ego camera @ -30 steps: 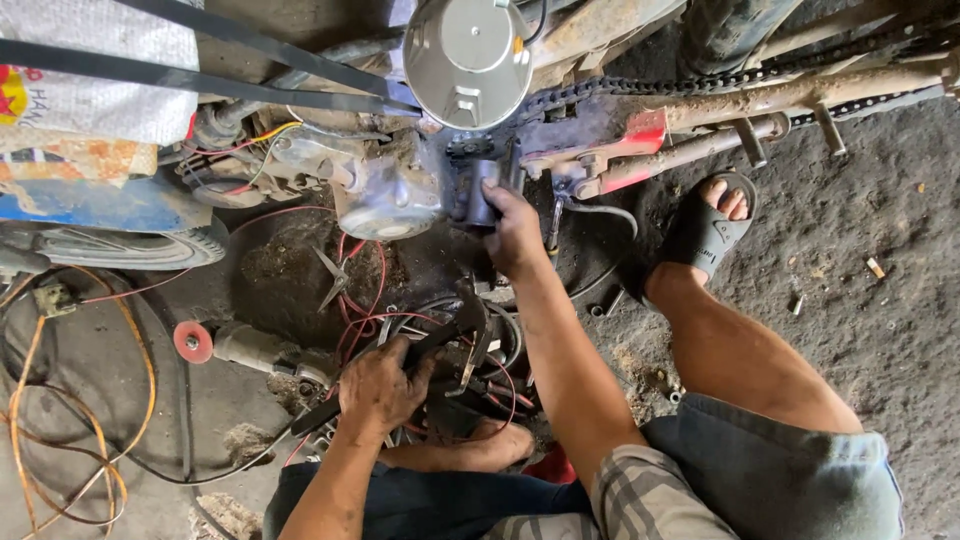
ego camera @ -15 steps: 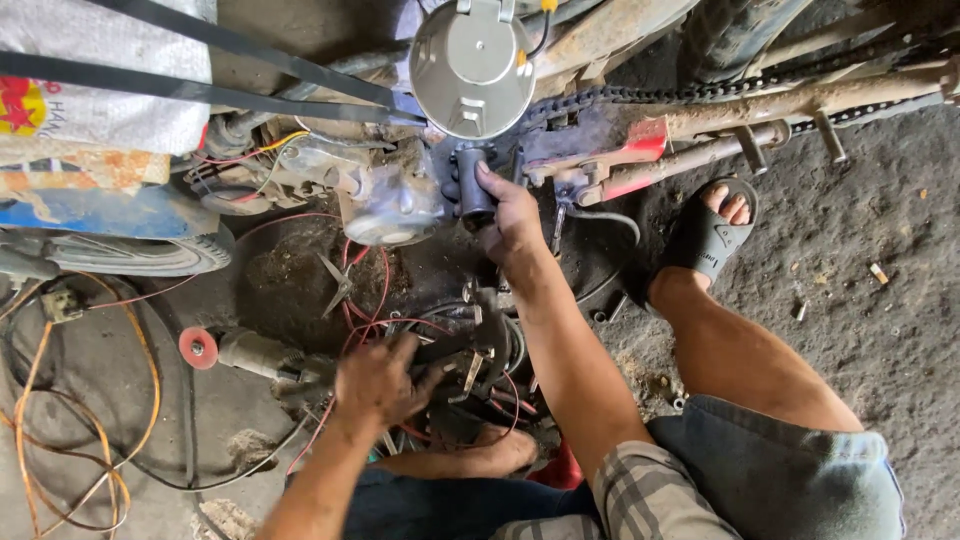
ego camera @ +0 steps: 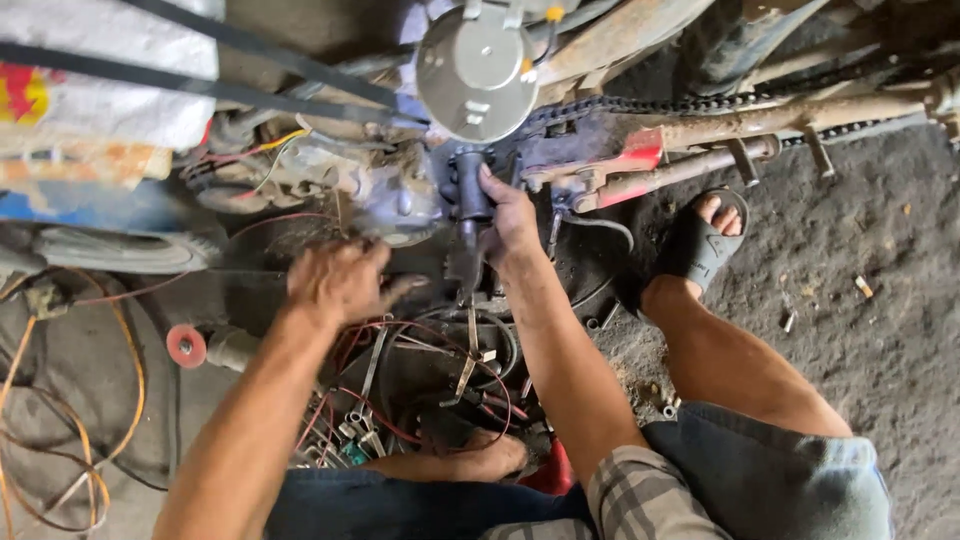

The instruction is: Repairing a motorcycle engine by hammering a component with a chisel and using an angle grinder to modify metal parts.

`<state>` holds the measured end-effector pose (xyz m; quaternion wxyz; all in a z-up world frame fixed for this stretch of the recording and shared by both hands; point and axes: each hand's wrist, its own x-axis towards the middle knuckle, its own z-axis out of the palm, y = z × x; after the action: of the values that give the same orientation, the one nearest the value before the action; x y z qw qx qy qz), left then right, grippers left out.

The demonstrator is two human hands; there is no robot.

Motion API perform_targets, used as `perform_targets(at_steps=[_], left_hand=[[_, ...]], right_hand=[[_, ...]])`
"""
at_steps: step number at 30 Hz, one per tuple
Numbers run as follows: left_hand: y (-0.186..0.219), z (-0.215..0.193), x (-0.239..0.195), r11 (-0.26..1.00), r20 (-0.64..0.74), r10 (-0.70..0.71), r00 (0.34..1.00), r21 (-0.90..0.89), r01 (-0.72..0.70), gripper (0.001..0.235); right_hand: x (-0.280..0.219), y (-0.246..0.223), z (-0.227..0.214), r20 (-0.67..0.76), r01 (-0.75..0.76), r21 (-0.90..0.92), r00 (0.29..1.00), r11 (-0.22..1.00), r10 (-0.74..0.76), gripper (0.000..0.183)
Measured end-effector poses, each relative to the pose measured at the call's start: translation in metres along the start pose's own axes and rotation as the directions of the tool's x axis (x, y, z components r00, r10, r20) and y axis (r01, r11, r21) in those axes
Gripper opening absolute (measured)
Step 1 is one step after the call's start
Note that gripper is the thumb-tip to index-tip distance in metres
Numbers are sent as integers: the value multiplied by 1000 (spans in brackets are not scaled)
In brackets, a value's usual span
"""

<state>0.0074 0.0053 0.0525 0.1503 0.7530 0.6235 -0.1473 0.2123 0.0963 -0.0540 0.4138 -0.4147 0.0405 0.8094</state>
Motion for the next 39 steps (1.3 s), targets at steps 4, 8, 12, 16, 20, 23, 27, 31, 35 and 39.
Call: perform_targets(at_steps=[4, 8, 12, 16, 20, 23, 27, 31, 35, 39], left_hand=[[12, 21, -4, 965, -328, 259, 909, 117, -233, 46], [15, 26, -21, 985, -107, -162, 981, 41, 167, 31], [57, 53, -62, 975, -13, -202, 979, 89, 203, 19], [77, 110, -92, 991, -216, -39, 976, -136, 9, 48], [84, 93, -88, 989, -394, 18, 919, -130, -75, 48], [79, 88, -77, 992, -433, 41, 901, -89, -88, 51], [75, 67, -59, 989, -394, 147, 907, 60, -134, 54], [46, 67, -20, 869, -361, 494, 791, 169, -466, 59], [60, 0, -6, 989, 87, -129, 988, -64, 135, 46], [34, 77, 4, 963, -298, 267, 916, 68, -259, 18]], right_hand=[[41, 19, -19, 16, -3, 22, 1000, 1000, 2, 38], [16, 11, -1, 39, -31, -36, 999, 999, 33, 36], [4, 6, -3, -80, 11, -103, 997, 995, -19, 33], [26, 28, -36, -84, -28, -48, 996, 998, 24, 31], [21, 12, -17, 15, 56, -93, 998, 994, -55, 41], [26, 5, -17, 160, 63, -62, 986, 996, -52, 43], [27, 5, -22, 231, 27, -47, 973, 999, -15, 42], [27, 5, -20, 227, 23, 0, 974, 1000, -23, 40], [42, 12, -27, 159, 8, 43, 987, 999, -15, 39], [6, -3, -7, 63, -18, 24, 998, 1000, 17, 42]])
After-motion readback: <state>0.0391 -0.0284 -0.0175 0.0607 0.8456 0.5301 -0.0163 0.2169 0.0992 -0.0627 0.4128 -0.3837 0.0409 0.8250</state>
